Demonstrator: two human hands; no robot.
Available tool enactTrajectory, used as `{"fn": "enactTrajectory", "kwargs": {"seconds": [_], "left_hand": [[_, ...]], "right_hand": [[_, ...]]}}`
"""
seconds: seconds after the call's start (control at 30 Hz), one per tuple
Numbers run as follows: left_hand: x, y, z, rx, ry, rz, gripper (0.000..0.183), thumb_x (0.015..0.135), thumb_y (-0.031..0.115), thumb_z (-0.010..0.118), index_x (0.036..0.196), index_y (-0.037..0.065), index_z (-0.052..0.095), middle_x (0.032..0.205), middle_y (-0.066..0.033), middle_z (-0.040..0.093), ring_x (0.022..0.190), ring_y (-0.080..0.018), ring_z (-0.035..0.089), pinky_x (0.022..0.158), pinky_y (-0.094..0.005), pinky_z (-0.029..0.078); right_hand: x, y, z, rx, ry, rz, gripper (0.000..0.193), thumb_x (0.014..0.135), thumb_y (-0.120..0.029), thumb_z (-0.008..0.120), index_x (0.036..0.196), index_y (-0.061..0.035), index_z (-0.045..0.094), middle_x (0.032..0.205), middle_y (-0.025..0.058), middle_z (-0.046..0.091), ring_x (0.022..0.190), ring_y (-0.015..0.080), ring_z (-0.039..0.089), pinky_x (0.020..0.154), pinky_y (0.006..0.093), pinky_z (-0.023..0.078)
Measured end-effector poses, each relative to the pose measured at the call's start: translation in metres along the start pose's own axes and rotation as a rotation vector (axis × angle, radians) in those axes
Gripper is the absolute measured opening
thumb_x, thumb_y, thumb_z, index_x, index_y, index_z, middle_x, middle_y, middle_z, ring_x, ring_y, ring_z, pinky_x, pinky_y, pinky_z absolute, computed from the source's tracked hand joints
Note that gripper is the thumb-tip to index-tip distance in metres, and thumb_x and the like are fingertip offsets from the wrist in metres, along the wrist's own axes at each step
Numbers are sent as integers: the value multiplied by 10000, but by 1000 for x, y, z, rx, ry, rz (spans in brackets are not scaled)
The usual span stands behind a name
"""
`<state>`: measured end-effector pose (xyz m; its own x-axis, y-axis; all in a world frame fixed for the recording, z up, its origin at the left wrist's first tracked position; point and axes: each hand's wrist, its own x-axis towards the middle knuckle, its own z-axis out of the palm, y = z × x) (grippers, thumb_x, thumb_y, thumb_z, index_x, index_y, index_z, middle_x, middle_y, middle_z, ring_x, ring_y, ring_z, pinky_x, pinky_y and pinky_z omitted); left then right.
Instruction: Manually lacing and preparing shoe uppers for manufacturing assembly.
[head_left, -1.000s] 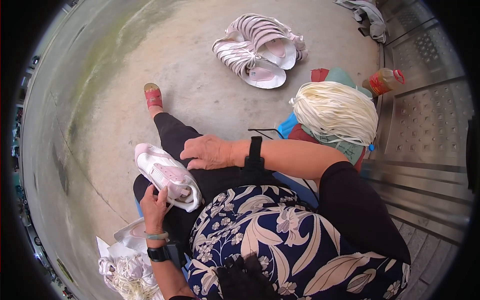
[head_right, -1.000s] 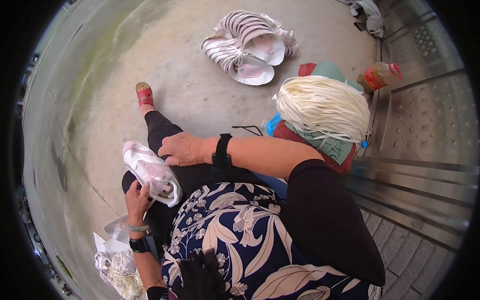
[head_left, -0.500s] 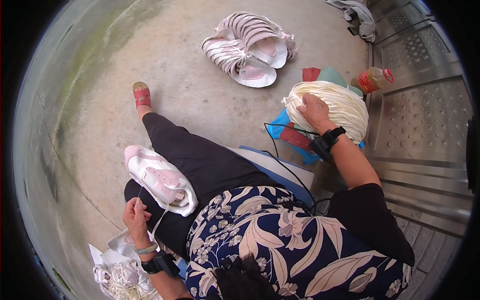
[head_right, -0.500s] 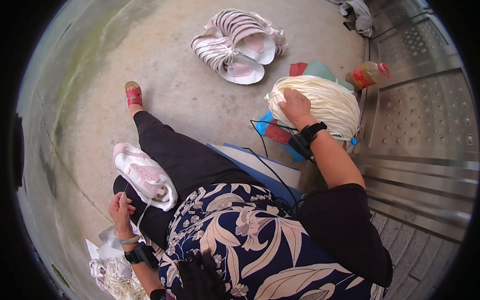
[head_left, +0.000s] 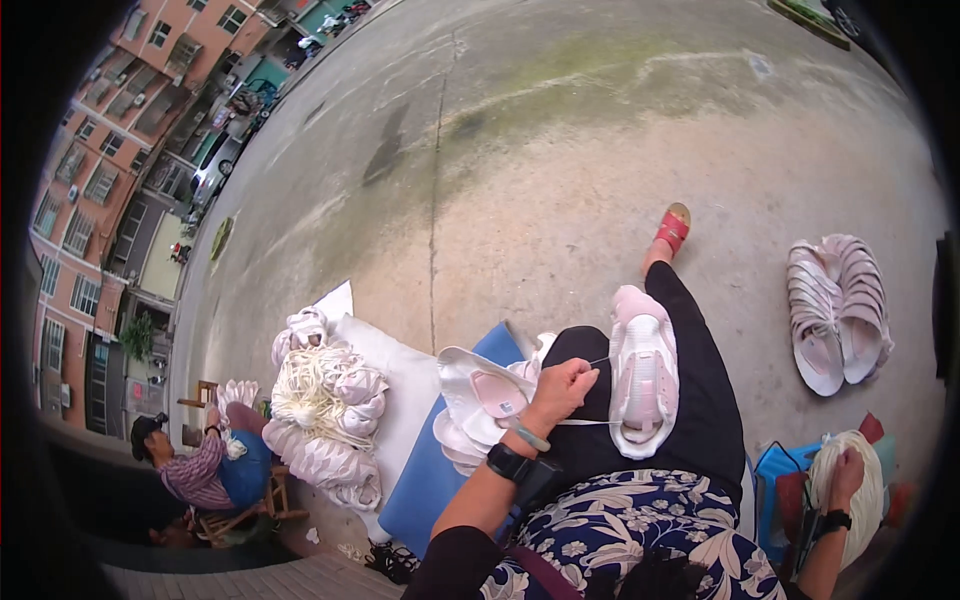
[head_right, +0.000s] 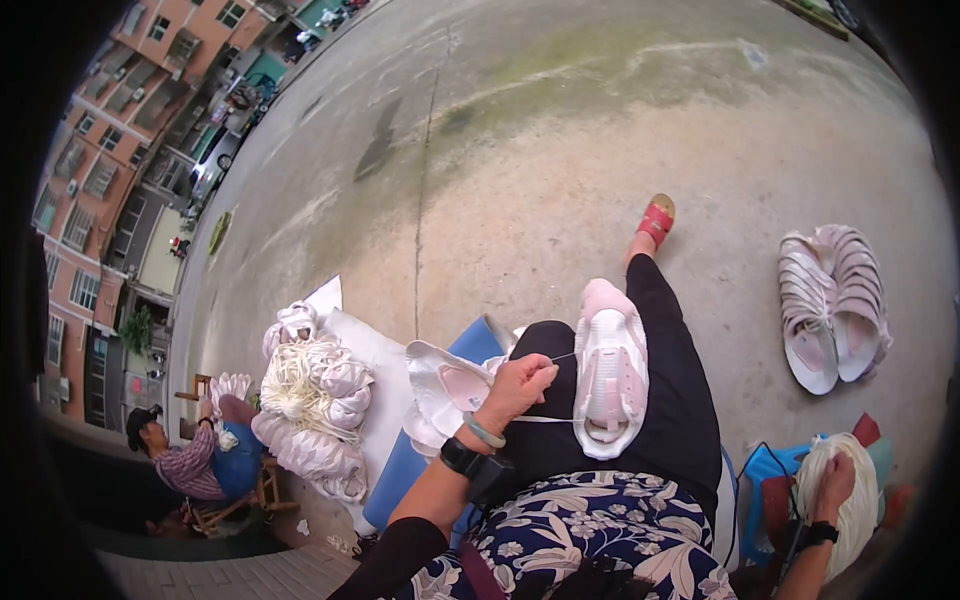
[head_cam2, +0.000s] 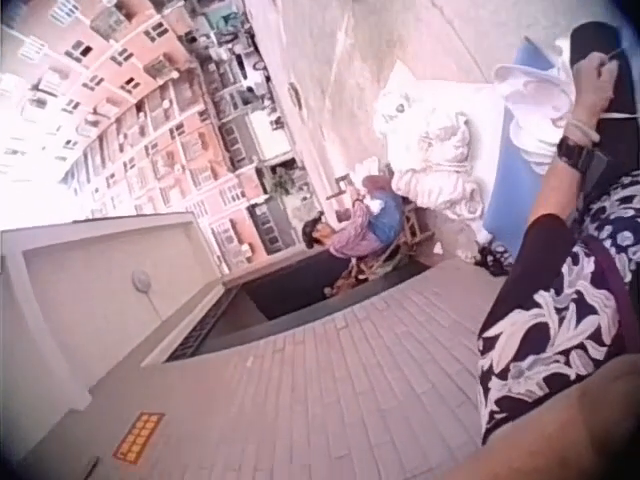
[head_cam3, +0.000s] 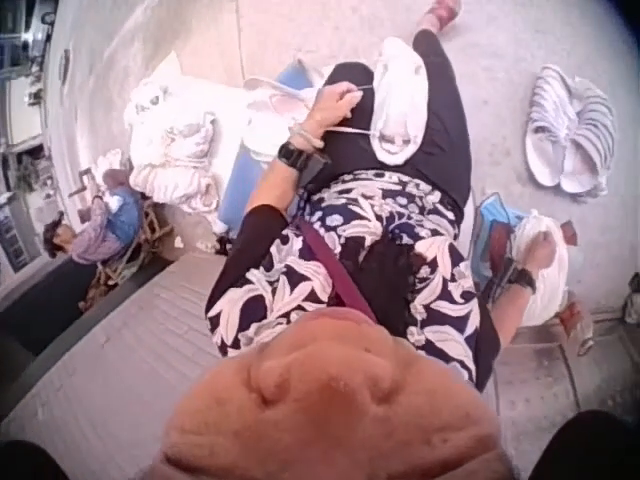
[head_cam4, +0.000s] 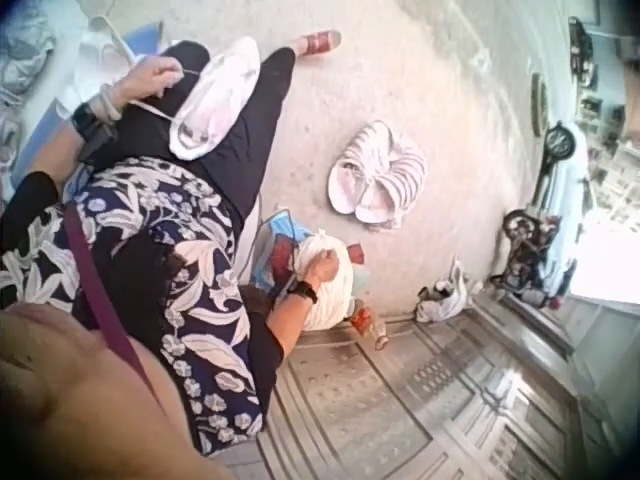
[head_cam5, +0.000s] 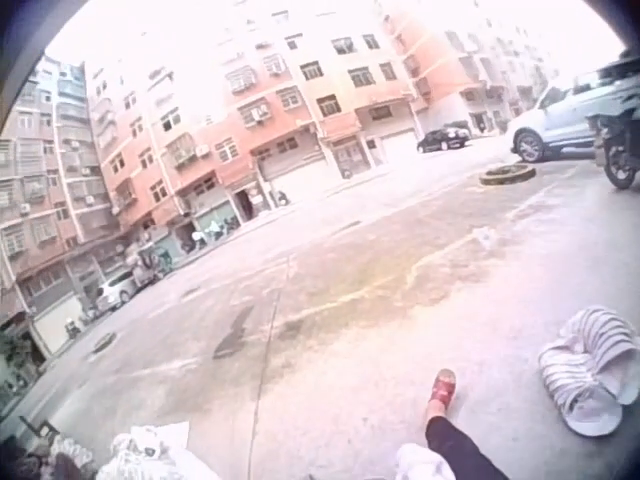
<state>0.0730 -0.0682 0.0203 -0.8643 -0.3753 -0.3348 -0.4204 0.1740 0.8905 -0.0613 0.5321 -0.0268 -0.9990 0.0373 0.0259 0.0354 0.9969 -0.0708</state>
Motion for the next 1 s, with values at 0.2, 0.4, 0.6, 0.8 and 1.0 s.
{"fn": "enactTrajectory", "kwargs": {"seconds": [0.2, 0.4, 0.6, 0.8, 1.0], "left_hand": [[-10, 14, -12, -112, 10, -14, 216, 858, 224, 584, 889, 11, 585, 644, 4, 531, 480, -40, 460, 404, -188, 384], [-12, 64, -13, -312, 4, 138, 352, 848, 246, 620, 1075, -3, 518, 800, -18, 554, 510, -23, 459, 416, -165, 381], [-27, 131, -21, -391, -39, 394, 543, 834, 271, 643, 1248, 13, 404, 1117, -42, 516, 585, -4, 457, 500, -155, 400], [-29, 116, -8, -653, -419, 216, 549, 808, 267, 669, 1235, 28, 421, 989, -18, 564, 707, -28, 522, 492, -142, 392], [-18, 86, 21, -591, -688, 64, 271, 834, 230, 621, 1017, 37, 566, 686, 32, 516, 488, -18, 413, 412, -158, 321]], "right_hand": [[98, -1, 58, 189, -181, 122, 100, 753, -32, 531, 764, 34, 456, 727, 191, 510, 772, 357, 528, 716, 413, 411], [141, -310, 12, 852, -321, -392, 150, 844, -99, 433, 725, -19, 390, 607, 84, 416, 410, 173, 500, 364, 290, 408], [10, -483, -174, 1062, -1173, -837, 153, 849, -156, 555, 765, -38, 504, 619, 4, 498, 452, 79, 481, 418, 207, 397], [-6, -453, -181, 1044, -1228, -752, 191, 806, -153, 617, 704, -46, 495, 617, -8, 514, 510, 71, 493, 435, 206, 391], [24, -400, -155, 906, -1017, -809, 97, 797, -44, 560, 719, 0, 523, 604, 24, 530, 564, 84, 493, 503, 241, 400]]}}
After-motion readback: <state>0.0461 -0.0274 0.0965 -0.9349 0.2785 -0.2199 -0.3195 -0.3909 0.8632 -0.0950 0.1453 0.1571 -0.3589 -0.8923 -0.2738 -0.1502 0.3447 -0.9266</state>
